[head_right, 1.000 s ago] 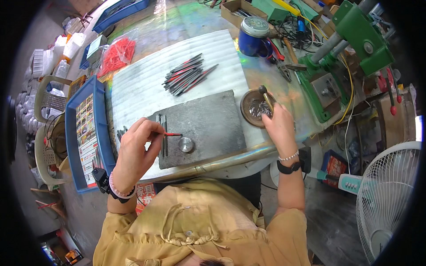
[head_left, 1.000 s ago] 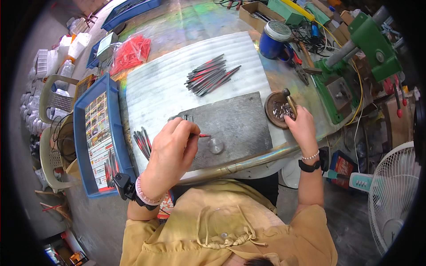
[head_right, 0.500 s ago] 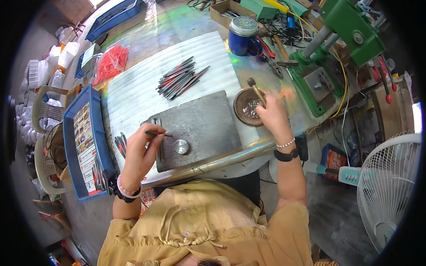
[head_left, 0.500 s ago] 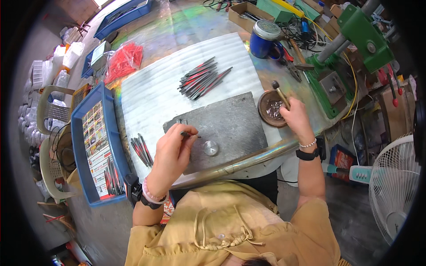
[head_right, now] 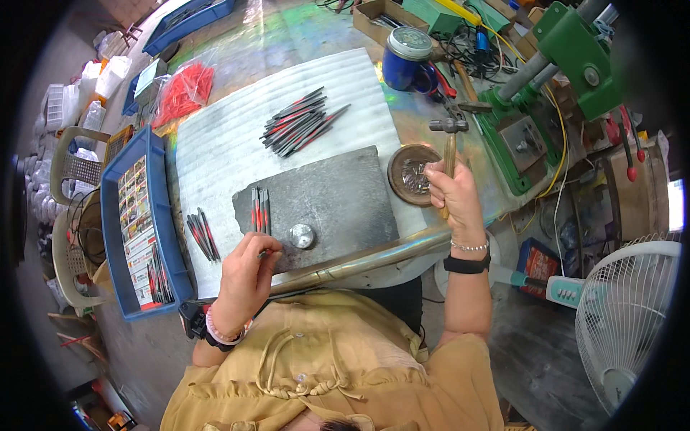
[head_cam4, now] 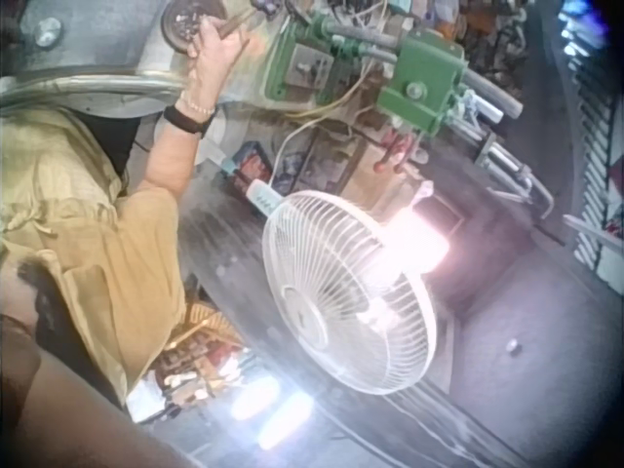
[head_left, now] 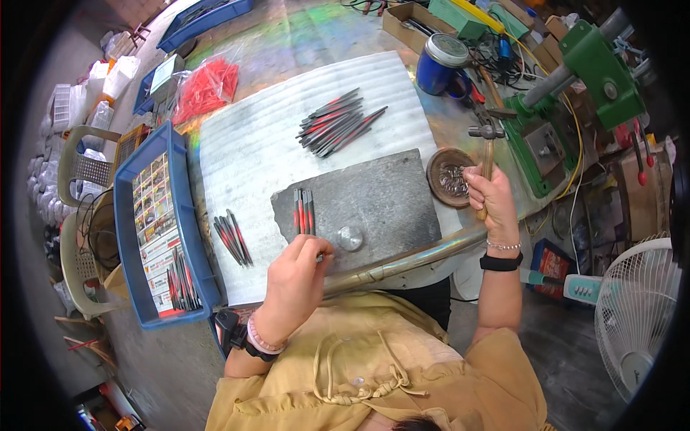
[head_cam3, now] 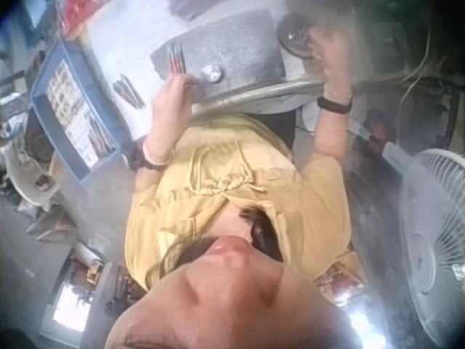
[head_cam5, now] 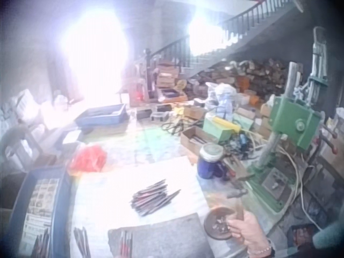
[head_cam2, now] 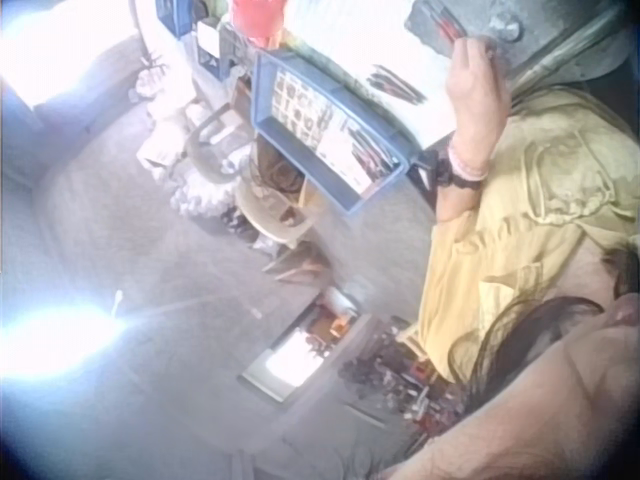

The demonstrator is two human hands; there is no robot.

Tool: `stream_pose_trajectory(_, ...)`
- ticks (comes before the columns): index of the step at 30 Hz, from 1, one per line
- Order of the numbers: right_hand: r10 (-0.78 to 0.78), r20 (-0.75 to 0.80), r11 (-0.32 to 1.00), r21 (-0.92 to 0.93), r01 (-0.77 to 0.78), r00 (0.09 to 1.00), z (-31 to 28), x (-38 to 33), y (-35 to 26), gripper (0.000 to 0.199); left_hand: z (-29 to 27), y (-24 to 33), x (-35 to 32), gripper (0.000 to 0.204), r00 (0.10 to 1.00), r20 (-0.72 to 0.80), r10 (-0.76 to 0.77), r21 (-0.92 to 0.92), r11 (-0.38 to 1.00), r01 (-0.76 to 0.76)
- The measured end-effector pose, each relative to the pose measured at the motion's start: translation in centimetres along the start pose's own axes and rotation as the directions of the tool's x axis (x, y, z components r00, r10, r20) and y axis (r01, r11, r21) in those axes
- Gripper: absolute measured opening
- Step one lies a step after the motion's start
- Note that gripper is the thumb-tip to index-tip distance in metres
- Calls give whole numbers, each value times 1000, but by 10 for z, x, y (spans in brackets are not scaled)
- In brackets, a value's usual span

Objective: The person repeatedly picks up thin metal rods with red tips, places them on a metal anvil, and strikes them with a hammer. They occasionally inspect the rods and use a blue heat gun on a small white container before resuming hammering.

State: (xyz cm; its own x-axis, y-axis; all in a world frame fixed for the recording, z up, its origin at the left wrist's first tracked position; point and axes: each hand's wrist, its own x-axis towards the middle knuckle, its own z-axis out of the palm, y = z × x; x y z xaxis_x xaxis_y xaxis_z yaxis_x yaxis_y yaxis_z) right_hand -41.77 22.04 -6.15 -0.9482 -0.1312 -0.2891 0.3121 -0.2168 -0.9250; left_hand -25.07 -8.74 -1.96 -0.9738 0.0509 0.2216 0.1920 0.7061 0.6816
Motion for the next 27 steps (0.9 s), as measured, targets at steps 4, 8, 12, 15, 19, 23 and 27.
stream_pose_trajectory(4, 22, 66, 989, 143, -31, 998, 11, -17, -6, 13, 8, -4, -7, 18, 999, 19, -35, 46, 998, 34)
stream_pose_trajectory(8, 30, 176, 986, 159, -59, 984, 32, -41, -9, 14, 11, -9, -7, 18, 997, -5, -75, -10, 997, 75)
stream_pose_trajectory(12, 75, 217, 988, 113, -101, 973, 67, -69, -10, 18, 6, -7, -11, 12, 982, 1, -191, -354, 918, 179)
stream_pose_trajectory(15, 106, 241, 993, 19, -114, 965, 98, -90, -7, 13, 1, 0, -16, 14, 922, 182, -343, -793, 503, 344)
stream_pose_trajectory(19, 154, 357, 988, -25, -155, 921, 125, -111, -1, 6, 4, 1, -14, 13, 881, 383, -278, -924, -112, 367)
stream_pose_trajectory(23, 106, 410, 994, -21, -107, 906, 141, -118, 11, 19, 11, -2, -14, 19, 863, 443, -245, -874, -332, 354)
stream_pose_trajectory(27, -21, 388, 992, -103, 66, 921, 146, -124, 19, 14, 12, -1, -17, 19, 851, 467, -239, -852, -381, 360)
